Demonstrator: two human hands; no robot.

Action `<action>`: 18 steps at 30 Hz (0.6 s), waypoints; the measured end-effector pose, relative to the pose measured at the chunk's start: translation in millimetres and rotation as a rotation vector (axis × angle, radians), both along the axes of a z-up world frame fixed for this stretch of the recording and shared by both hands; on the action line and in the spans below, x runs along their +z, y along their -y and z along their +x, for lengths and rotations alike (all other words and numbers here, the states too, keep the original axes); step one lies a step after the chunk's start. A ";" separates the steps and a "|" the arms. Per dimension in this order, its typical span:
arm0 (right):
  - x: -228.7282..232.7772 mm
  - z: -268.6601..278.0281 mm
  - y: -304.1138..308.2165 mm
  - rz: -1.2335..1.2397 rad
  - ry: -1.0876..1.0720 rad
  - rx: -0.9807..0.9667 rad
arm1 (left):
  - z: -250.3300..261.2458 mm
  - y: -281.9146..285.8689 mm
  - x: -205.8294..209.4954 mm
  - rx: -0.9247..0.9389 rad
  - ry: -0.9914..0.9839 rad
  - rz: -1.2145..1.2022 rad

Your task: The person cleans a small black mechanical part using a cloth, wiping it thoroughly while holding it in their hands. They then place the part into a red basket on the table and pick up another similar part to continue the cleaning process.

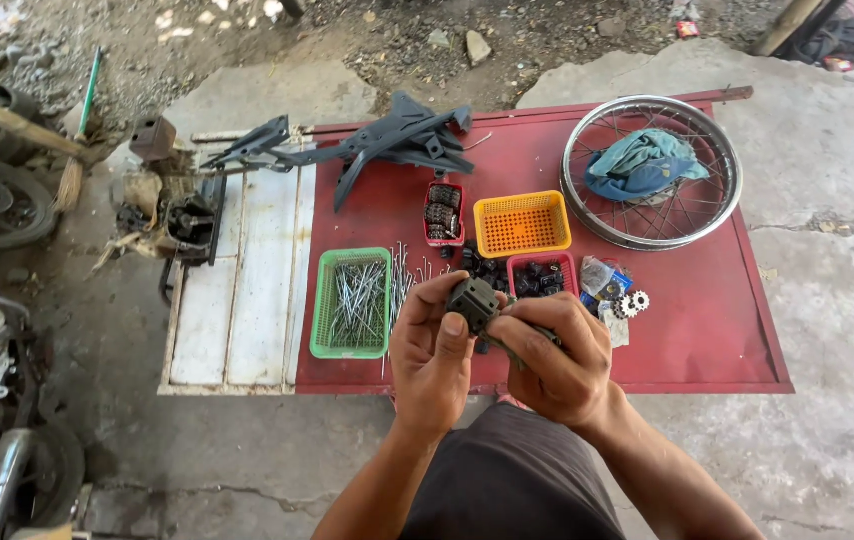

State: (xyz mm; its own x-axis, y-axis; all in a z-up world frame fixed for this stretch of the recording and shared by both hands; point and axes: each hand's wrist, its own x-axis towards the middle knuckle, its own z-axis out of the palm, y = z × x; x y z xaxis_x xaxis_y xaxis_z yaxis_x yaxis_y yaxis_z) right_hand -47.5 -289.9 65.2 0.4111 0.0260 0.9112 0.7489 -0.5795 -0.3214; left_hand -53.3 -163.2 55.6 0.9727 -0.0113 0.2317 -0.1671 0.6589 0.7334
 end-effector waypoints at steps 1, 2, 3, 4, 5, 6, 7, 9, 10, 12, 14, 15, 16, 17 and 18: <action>-2.0 1.5 6.6 0.001 -0.003 0.012 | -3.2 2.4 0.0 0.012 -0.003 0.001; -3.9 3.1 12.4 -0.003 -0.022 0.028 | -6.3 4.1 0.1 0.041 0.016 0.031; -5.6 4.1 17.2 -0.007 -0.042 0.045 | -10.2 4.8 0.4 0.071 0.035 0.061; -4.7 2.1 17.8 -0.007 -0.046 0.058 | -11.6 6.7 -1.6 0.084 0.031 0.062; -3.8 0.1 17.2 0.010 -0.075 0.074 | -12.9 7.3 -3.4 0.086 0.036 0.054; -2.7 -1.6 16.0 0.027 -0.104 0.091 | -14.0 7.2 -4.9 0.088 0.041 0.047; 3.3 -6.4 12.5 0.027 -0.103 0.097 | -14.4 4.8 -8.1 0.094 0.043 0.048; 15.7 -16.1 4.3 0.232 -0.335 0.245 | -14.5 -1.3 -14.3 0.087 0.054 0.060; 18.1 -19.0 3.0 0.230 -0.333 0.247 | -14.2 -2.9 -16.8 0.090 0.056 0.059; 22.3 -27.3 -1.3 0.391 -0.679 0.330 | -14.9 -7.9 -22.3 0.053 0.100 0.027; 16.7 -28.3 -9.5 0.463 -0.826 0.292 | -8.7 -18.1 -21.5 0.038 0.118 0.027; 14.2 -29.7 -15.0 0.537 -0.976 0.256 | -6.0 -24.5 -20.7 0.026 0.132 0.029; 18.8 -27.5 -22.8 0.541 -0.971 0.247 | -3.3 -32.9 -21.1 0.016 0.135 0.028; 23.9 -24.2 -30.4 0.587 -1.070 0.278 | 0.1 -40.9 -21.5 -0.017 0.141 0.014; 29.0 -20.7 -38.5 0.632 -1.168 0.308 | 3.9 -49.4 -21.9 -0.050 0.148 0.000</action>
